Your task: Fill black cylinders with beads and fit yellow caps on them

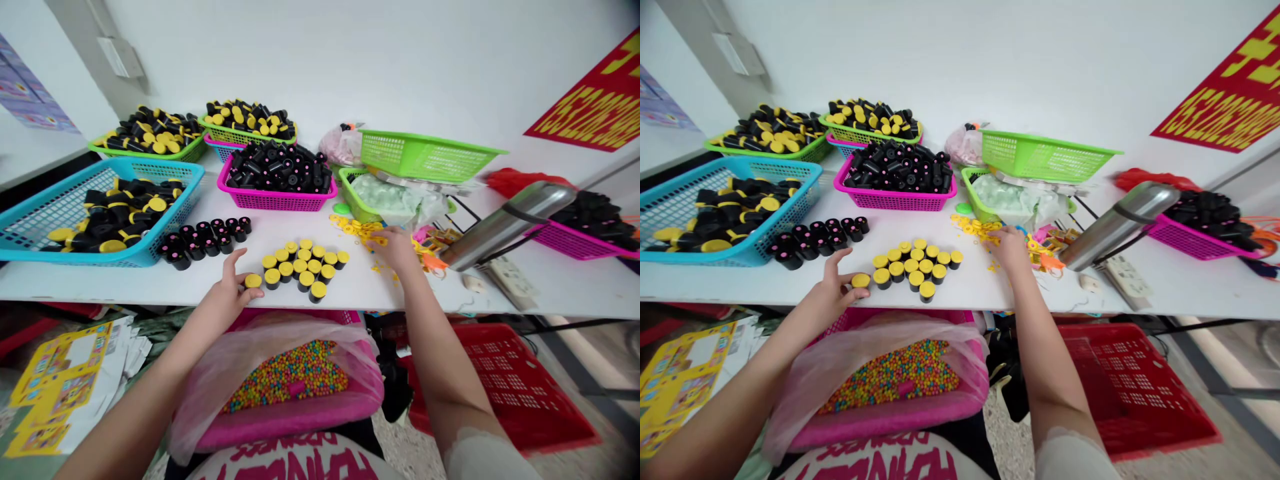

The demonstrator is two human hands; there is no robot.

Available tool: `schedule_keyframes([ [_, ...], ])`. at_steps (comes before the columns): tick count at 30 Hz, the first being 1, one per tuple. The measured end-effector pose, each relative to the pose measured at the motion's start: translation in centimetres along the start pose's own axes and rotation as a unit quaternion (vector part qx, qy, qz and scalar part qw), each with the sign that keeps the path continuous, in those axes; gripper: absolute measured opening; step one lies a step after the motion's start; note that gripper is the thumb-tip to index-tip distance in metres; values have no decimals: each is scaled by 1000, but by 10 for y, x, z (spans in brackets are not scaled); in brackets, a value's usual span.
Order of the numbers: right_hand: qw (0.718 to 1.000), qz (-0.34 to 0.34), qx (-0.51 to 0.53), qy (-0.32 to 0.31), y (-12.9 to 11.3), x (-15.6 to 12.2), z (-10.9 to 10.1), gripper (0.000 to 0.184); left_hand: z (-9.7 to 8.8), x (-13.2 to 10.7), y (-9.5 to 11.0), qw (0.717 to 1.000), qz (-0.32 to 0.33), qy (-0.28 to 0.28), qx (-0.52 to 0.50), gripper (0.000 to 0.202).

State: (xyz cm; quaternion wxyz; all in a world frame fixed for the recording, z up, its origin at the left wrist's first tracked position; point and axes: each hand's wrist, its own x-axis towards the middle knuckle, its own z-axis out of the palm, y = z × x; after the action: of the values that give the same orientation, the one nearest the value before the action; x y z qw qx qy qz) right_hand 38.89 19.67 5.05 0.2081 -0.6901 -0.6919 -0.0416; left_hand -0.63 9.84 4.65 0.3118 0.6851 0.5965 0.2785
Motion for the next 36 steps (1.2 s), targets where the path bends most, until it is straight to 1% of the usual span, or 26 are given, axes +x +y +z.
schedule_keyframes([
  [1,999,-5,-22,-26,4,5,5,28,1,3,2,1000,-7,-8,-3,78],
  [3,998,-13,-36,-51,5,10,14,30,5,9,6,1000,-3,-14,-13,78],
  [7,997,-21,-29,-73,0,14,23,25,14,15,7,998,23,-26,-44,76],
  [10,997,-14,-12,-71,0,16,20,23,11,18,3,997,30,-34,-55,79],
  [12,998,-3,-2,-60,3,16,15,24,2,24,2,999,37,-10,-21,70],
  [13,999,7,8,-45,3,15,11,25,-5,29,2,999,46,14,19,62],
  [14,999,20,24,-20,4,13,8,26,-11,36,2,995,55,44,74,53],
  [16,995,50,77,48,3,10,2,27,-20,52,4,972,46,120,196,42],
  [18,979,83,154,102,-2,6,-1,27,-23,70,7,939,-7,194,282,40],
  [20,954,114,255,107,-10,2,0,32,-20,85,9,915,-68,237,318,41],
  [22,913,131,379,79,-22,-4,2,39,-13,94,11,906,-89,242,337,42],
  [24,865,123,485,46,-34,-11,3,45,-7,97,11,901,-87,236,353,42],
  [25,848,112,518,32,-40,-15,3,46,-4,97,11,900,-85,232,360,42],
  [26,837,101,537,20,-45,-19,2,46,-3,96,11,898,-84,229,366,41],
  [30,829,68,556,-10,-61,-32,-7,41,-1,89,12,897,-78,213,379,38],
  [33,821,51,569,-20,-69,-37,-14,38,-5,84,14,901,-67,202,378,38],
  [35,816,44,577,-15,-77,-40,-18,37,-11,79,20,910,-74,186,362,37],
  [36,814,38,579,-7,-82,-42,-21,35,-15,76,24,921,-79,169,341,35],
])
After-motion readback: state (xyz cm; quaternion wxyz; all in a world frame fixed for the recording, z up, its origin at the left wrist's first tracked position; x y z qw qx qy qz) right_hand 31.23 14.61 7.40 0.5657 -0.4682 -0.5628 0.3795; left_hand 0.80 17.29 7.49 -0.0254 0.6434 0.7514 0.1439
